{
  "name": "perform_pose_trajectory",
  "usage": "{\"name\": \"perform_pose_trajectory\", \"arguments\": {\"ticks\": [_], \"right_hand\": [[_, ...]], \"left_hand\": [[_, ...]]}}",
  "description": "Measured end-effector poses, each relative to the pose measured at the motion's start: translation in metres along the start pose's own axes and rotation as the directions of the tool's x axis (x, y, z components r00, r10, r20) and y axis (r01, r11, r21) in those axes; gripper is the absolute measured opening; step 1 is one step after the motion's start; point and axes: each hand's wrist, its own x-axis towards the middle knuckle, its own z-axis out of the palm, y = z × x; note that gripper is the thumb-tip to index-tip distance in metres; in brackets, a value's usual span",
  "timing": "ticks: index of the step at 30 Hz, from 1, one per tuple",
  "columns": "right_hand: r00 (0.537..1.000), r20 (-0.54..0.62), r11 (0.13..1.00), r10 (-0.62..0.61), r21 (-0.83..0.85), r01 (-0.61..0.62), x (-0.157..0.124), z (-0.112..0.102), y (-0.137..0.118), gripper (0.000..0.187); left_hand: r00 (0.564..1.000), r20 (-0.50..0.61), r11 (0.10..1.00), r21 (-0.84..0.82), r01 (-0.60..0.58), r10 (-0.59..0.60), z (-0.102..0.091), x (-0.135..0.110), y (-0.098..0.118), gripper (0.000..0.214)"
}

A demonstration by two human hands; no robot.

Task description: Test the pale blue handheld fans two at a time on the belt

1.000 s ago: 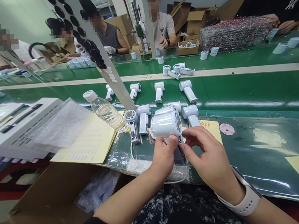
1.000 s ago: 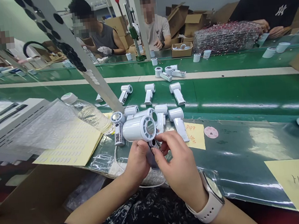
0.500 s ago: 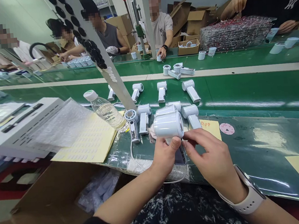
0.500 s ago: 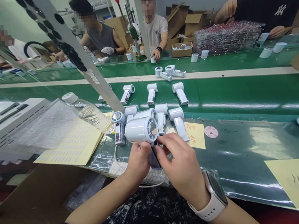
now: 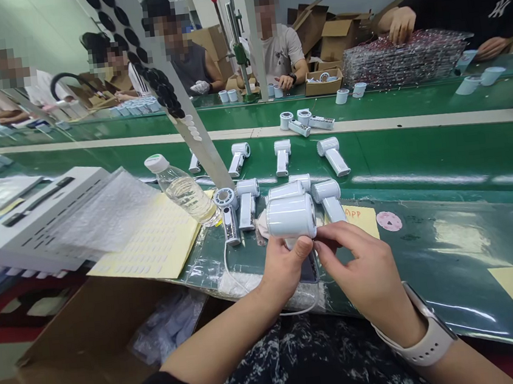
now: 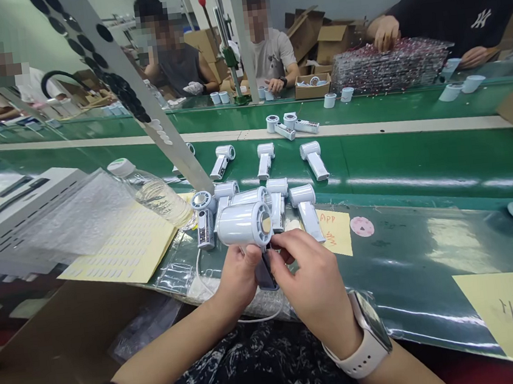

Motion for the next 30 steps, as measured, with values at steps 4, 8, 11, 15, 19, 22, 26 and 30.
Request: {"name": "perform_pose_trajectory", "arguments": {"ticks": [4, 8, 11, 15, 19, 22, 26, 30], "right_hand": [[0.998, -0.009, 0.995, -0.067, -0.080, 0.066, -0.002, 0.001, 0.001, 0.016], [0.999, -0.022, 0.998, 0.026, -0.048, -0.027, 0.000, 0.000, 0.003, 0.016], [0.966, 0.067, 0.957, 0.252, 0.135, -0.259, 0.005, 0.001, 0.006, 0.015], [0.879, 0.188, 0.825, 0.437, 0.306, -0.475, 0.014, 0.007, 0.007, 0.014], [0.868, 0.197, 0.813, 0.455, 0.305, -0.495, 0.031, 0.016, 0.007, 0.017], [0.906, 0.165, 0.873, 0.391, 0.245, -0.421, 0.061, 0.029, 0.005, 0.019], [0.978, 0.145, 0.978, 0.148, 0.127, -0.166, 0.121, 0.063, -0.013, 0.018], [0.989, 0.068, 0.991, -0.134, 0.017, 0.133, 0.181, 0.107, -0.048, 0.017]], "left_hand": [[1.000, 0.005, 1.000, -0.012, 0.004, -0.004, 0.000, 0.000, -0.002, 0.068], [0.999, -0.013, 0.991, -0.128, 0.038, -0.040, 0.001, 0.000, -0.007, 0.062], [0.981, 0.039, 0.929, -0.315, 0.195, -0.192, -0.004, 0.000, -0.013, 0.063], [0.904, 0.256, 0.753, -0.501, 0.428, -0.343, -0.025, 0.003, -0.023, 0.065], [0.893, 0.383, 0.673, -0.599, 0.434, -0.235, -0.052, 0.003, -0.032, 0.068], [0.891, 0.408, 0.612, -0.659, 0.438, -0.198, -0.064, 0.001, -0.036, 0.069], [0.874, 0.431, 0.535, -0.695, 0.480, -0.226, -0.067, 0.000, -0.044, 0.071], [0.830, 0.490, 0.539, -0.638, 0.550, -0.268, -0.067, 0.004, -0.056, 0.075]]}}
